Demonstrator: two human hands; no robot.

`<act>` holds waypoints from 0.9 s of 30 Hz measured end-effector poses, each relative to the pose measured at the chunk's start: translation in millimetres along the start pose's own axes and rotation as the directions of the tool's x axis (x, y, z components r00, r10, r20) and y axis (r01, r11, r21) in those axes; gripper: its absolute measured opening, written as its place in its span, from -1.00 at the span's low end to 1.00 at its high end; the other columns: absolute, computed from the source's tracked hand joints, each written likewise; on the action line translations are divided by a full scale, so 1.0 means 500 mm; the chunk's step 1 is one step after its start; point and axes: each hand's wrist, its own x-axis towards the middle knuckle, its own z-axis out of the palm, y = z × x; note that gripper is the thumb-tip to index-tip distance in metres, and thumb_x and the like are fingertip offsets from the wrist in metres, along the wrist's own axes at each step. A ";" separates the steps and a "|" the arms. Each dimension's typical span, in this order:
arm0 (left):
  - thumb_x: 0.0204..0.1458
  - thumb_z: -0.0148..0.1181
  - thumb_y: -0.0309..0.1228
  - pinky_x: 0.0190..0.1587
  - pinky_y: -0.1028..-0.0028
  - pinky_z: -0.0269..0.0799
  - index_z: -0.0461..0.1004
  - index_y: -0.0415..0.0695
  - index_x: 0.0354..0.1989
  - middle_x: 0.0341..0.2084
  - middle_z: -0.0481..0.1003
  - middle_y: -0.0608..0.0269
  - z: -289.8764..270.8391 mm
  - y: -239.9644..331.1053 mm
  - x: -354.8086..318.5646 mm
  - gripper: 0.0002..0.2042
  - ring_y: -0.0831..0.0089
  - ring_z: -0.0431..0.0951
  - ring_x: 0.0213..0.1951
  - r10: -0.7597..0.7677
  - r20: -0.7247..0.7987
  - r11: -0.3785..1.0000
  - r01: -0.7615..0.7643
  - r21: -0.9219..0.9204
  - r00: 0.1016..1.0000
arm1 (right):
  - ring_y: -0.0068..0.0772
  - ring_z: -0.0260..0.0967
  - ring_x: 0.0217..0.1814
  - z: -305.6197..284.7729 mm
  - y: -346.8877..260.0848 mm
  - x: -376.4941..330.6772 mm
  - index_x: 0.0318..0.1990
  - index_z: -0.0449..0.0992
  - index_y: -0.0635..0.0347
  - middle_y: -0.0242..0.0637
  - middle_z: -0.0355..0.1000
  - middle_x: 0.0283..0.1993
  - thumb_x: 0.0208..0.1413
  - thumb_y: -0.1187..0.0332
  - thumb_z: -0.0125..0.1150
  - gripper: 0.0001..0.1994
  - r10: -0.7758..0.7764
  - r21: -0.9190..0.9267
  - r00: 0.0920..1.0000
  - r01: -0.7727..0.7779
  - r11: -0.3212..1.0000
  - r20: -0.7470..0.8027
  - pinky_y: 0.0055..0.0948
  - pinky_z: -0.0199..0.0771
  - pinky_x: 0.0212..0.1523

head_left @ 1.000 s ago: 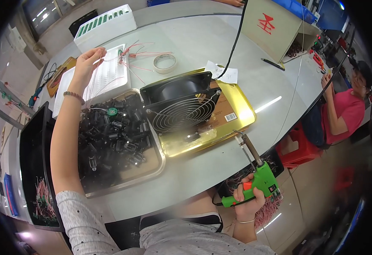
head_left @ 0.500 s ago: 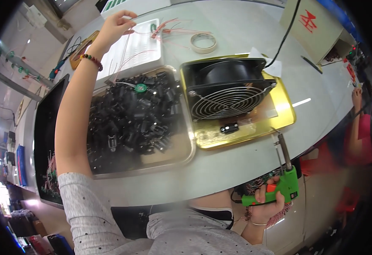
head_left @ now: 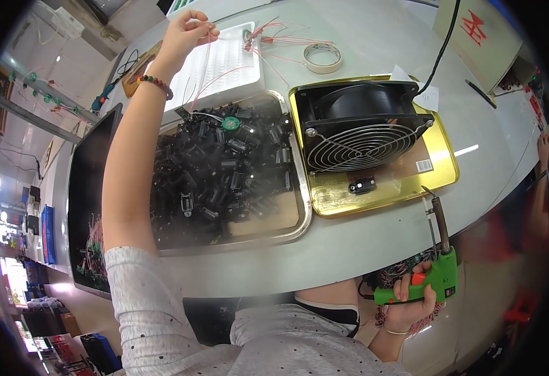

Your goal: The person solders electronic components onto green circuit boards using a handheld soldering gun at a workbench.

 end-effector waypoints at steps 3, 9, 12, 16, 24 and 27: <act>-0.07 0.06 -0.52 -0.15 0.55 0.39 0.28 -0.19 -0.31 -0.36 0.45 0.05 0.006 0.009 -0.010 -0.84 0.43 0.46 -0.26 -0.034 0.044 0.999 0.033 0.029 0.998 | -0.56 0.02 -0.76 0.001 -0.002 -0.002 -0.14 0.20 0.31 -0.21 0.27 -0.27 -0.15 0.30 -0.07 -0.62 0.004 -0.011 1.000 -0.004 1.000 -0.007 -0.58 0.04 -0.75; -0.10 0.11 -0.50 -0.16 0.55 0.40 0.25 -0.19 -0.26 -0.31 0.44 -0.05 0.006 0.012 -0.026 -0.77 0.39 0.46 -0.23 -0.160 0.143 0.986 0.166 -0.031 0.977 | -0.56 0.02 -0.76 -0.002 -0.003 -0.001 -0.14 0.20 0.31 -0.22 0.27 -0.26 -0.16 0.30 -0.08 -0.61 0.045 0.025 0.999 -0.044 0.999 -0.023 -0.57 0.05 -0.73; -0.08 0.08 -0.51 -0.17 0.57 0.38 0.24 -0.17 -0.30 -0.31 0.44 -0.02 0.007 0.018 -0.029 -0.81 0.44 0.45 -0.24 -0.183 0.180 0.981 0.191 -0.028 0.967 | -0.56 0.02 -0.75 -0.002 -0.008 -0.002 -0.13 0.19 0.31 -0.22 0.28 -0.24 -0.17 0.29 -0.07 -0.60 0.047 0.004 0.999 -0.047 0.999 -0.001 -0.57 0.05 -0.72; -0.04 0.01 -0.55 -0.19 0.59 0.37 0.22 -0.16 -0.37 -0.33 0.44 0.05 0.016 0.022 -0.037 -0.90 0.51 0.43 -0.28 -0.140 0.154 0.982 0.117 0.151 0.978 | -0.54 0.03 -0.74 -0.007 -0.006 -0.001 -0.11 0.19 0.30 -0.22 0.27 -0.23 -0.17 0.29 -0.07 -0.58 0.056 0.015 0.998 -0.057 0.998 0.013 -0.56 0.06 -0.71; -0.05 -0.07 -0.59 -0.27 0.56 0.38 0.25 -0.22 -0.36 -0.45 0.45 0.16 0.000 0.017 -0.033 -0.92 0.50 0.46 -0.37 0.306 -0.172 0.938 -0.265 0.225 0.936 | -0.53 0.04 -0.73 -0.013 -0.008 -0.003 -0.07 0.18 0.29 -0.23 0.26 -0.18 -0.18 0.29 -0.07 -0.55 0.084 0.036 0.996 -0.084 0.996 -0.004 -0.55 0.06 -0.70; -0.05 -0.07 -0.59 -0.29 0.56 0.39 0.25 -0.21 -0.36 -0.45 0.45 0.16 -0.009 0.023 -0.033 -0.92 0.50 0.46 -0.37 0.317 -0.202 0.919 -0.247 0.307 0.927 | -0.52 0.04 -0.72 -0.016 -0.009 -0.003 -0.08 0.18 0.30 -0.22 0.26 -0.18 -0.18 0.29 -0.07 -0.56 0.080 0.043 0.997 -0.080 0.996 0.010 -0.54 0.06 -0.70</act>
